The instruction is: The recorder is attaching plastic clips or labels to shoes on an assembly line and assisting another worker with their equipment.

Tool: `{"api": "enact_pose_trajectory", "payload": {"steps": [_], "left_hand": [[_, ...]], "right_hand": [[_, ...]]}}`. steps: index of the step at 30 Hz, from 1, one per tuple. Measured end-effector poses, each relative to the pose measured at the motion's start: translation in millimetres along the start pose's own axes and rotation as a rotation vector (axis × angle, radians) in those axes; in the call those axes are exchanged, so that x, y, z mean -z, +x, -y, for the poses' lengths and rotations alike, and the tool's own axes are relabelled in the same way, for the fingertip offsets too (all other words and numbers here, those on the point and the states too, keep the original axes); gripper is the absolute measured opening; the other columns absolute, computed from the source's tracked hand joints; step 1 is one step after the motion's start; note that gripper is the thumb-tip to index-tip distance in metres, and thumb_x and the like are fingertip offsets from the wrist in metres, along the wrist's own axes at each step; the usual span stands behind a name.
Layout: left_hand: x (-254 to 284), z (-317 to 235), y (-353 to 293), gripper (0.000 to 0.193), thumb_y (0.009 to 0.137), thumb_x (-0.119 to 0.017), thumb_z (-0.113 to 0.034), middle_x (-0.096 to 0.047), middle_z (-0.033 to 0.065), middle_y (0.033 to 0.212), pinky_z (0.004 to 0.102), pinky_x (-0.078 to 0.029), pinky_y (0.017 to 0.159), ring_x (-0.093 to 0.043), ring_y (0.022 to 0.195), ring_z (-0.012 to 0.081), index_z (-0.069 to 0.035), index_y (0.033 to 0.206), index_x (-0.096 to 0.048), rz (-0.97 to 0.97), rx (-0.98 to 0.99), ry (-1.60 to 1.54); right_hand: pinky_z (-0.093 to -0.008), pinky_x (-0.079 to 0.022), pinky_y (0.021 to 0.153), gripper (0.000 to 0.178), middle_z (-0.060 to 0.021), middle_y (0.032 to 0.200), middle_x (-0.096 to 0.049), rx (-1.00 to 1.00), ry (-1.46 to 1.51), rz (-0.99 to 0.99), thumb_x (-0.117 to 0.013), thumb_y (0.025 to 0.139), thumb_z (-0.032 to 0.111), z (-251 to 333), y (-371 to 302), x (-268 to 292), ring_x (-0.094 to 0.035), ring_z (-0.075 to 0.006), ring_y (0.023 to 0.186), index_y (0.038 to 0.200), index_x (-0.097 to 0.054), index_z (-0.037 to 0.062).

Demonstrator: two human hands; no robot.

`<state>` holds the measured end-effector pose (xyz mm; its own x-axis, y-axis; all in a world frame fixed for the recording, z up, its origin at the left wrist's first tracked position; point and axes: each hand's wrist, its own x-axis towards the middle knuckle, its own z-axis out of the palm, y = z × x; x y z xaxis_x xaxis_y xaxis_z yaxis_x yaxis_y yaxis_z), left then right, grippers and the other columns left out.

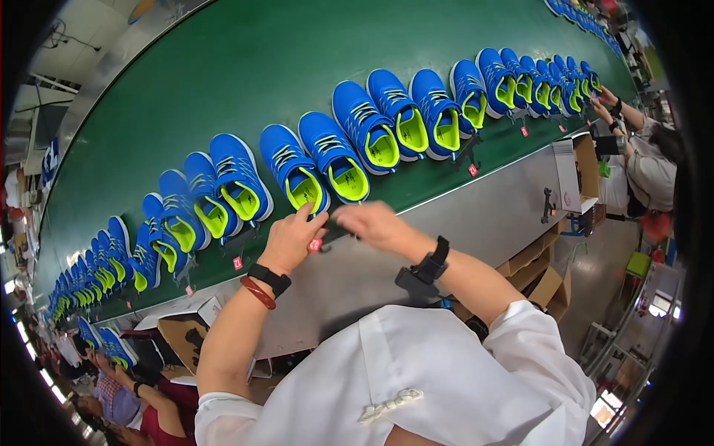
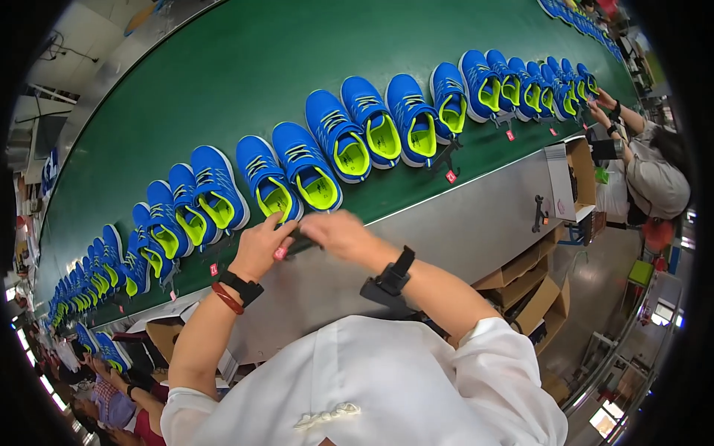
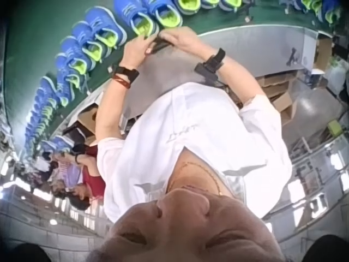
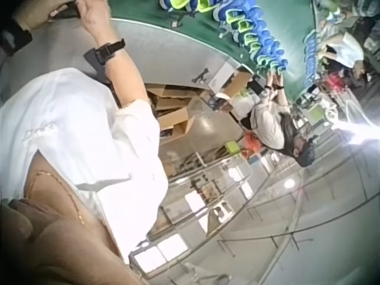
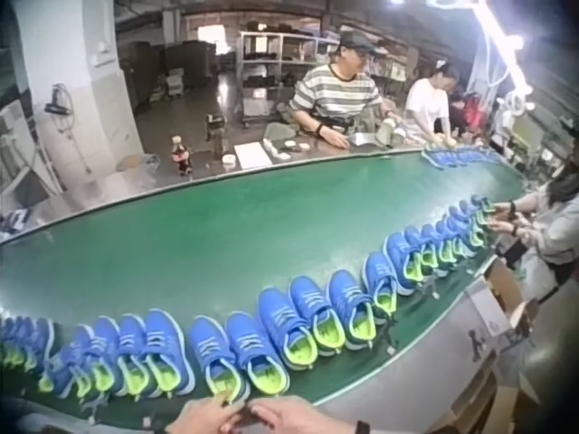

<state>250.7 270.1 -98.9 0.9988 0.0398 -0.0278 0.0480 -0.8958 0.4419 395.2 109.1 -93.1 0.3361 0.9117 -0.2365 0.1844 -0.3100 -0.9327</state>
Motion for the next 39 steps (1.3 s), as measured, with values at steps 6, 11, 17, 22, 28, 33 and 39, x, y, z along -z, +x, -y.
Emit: {"api": "enact_pose_trajectory", "payload": {"steps": [6, 11, 17, 22, 28, 33, 39], "left_hand": [[11.4, -11.6, -15.9, 0.05, 0.079, -0.055, -0.003, -0.056, 0.0167, 0.093, 0.0448, -0.05, 0.061, -0.062, 0.071, 0.0369, -0.018, 0.126, -0.05, 0.142, 0.278, -0.035], [11.0, -14.4, -19.8, 0.048, 0.076, -0.051, 0.004, -0.056, 0.0204, 0.096, 0.0488, -0.049, 0.067, -0.061, 0.074, 0.0421, -0.014, 0.12, -0.054, 0.157, 0.425, -0.124], [4.5, -14.1, -20.0, 0.038, 0.077, -0.051, 0.003, -0.057, 0.0216, 0.095, 0.0493, -0.049, 0.068, -0.061, 0.077, 0.0424, -0.011, 0.112, -0.059, 0.111, 0.485, -0.193], [1.3, -12.5, -20.3, 0.037, 0.078, -0.05, 0.002, -0.058, 0.0211, 0.094, 0.0483, -0.049, 0.07, -0.06, 0.08, 0.0421, -0.011, 0.111, -0.06, 0.111, 0.495, -0.224], [6.2, -8.5, -29.0, 0.039, 0.077, -0.049, 0.005, -0.054, 0.0229, 0.108, 0.0466, -0.048, 0.077, -0.058, 0.092, 0.0426, -0.009, 0.112, -0.059, -0.049, 0.408, -0.467], [0.9, -7.2, -24.1, 0.042, 0.077, -0.053, 0.006, -0.045, 0.0264, 0.127, 0.0415, -0.046, 0.089, -0.052, 0.11, 0.0431, -0.011, 0.115, -0.058, -0.148, 0.418, -0.43], [-4.3, -7.0, -24.3, 0.07, 0.07, -0.05, 0.014, -0.027, 0.0261, 0.143, 0.0419, -0.042, 0.098, -0.044, 0.122, 0.0428, -0.017, 0.133, -0.046, 0.056, 0.443, -0.26]], "right_hand": [[-0.0375, -0.05, 0.072, 0.03, -0.0064, 0.114, -0.055, 0.34, -0.807, -0.041, -0.063, 0.076, 0.008, -21.5, 8.3, 41.2, -0.059, -0.0282, 0.087, 0.105, -0.055, 0.0077], [-0.0363, -0.045, 0.07, 0.026, -0.005, 0.09, -0.056, 0.432, -1.027, 0.136, -0.071, 0.071, 0.027, -24.4, 29.8, 31.6, -0.056, -0.0235, 0.08, 0.087, -0.058, 0.0108], [-0.033, -0.039, 0.073, 0.019, -0.0028, 0.08, -0.056, 0.582, -1.077, 0.124, -0.069, 0.073, 0.031, 1.5, 40.5, 24.0, -0.056, -0.0192, 0.078, 0.081, -0.063, 0.0153], [-0.0325, -0.038, 0.073, 0.009, -0.0023, 0.071, -0.057, 0.604, -1.138, 0.161, -0.066, 0.071, 0.024, 10.6, 50.0, 17.5, -0.057, -0.0181, 0.072, 0.072, -0.064, 0.0153], [-0.0338, -0.037, 0.074, 0.006, -0.0029, 0.067, -0.057, 0.588, -1.263, 0.121, -0.064, 0.07, 0.02, 9.3, 62.2, 5.1, -0.057, -0.0192, 0.068, 0.067, -0.063, 0.0148], [-0.0383, -0.038, 0.076, 0.013, -0.0026, 0.083, -0.058, 0.534, -0.825, -0.086, -0.067, 0.069, 0.016, -7.0, 62.3, 12.3, -0.056, -0.0226, 0.083, 0.081, -0.061, 0.0134], [-0.0391, -0.041, 0.083, 0.049, -0.0102, 0.114, -0.054, 0.397, -0.649, -0.19, -0.071, 0.069, 0.005, -14.1, 4.4, 21.7, -0.053, -0.0279, 0.103, 0.114, -0.054, 0.0083]]}}
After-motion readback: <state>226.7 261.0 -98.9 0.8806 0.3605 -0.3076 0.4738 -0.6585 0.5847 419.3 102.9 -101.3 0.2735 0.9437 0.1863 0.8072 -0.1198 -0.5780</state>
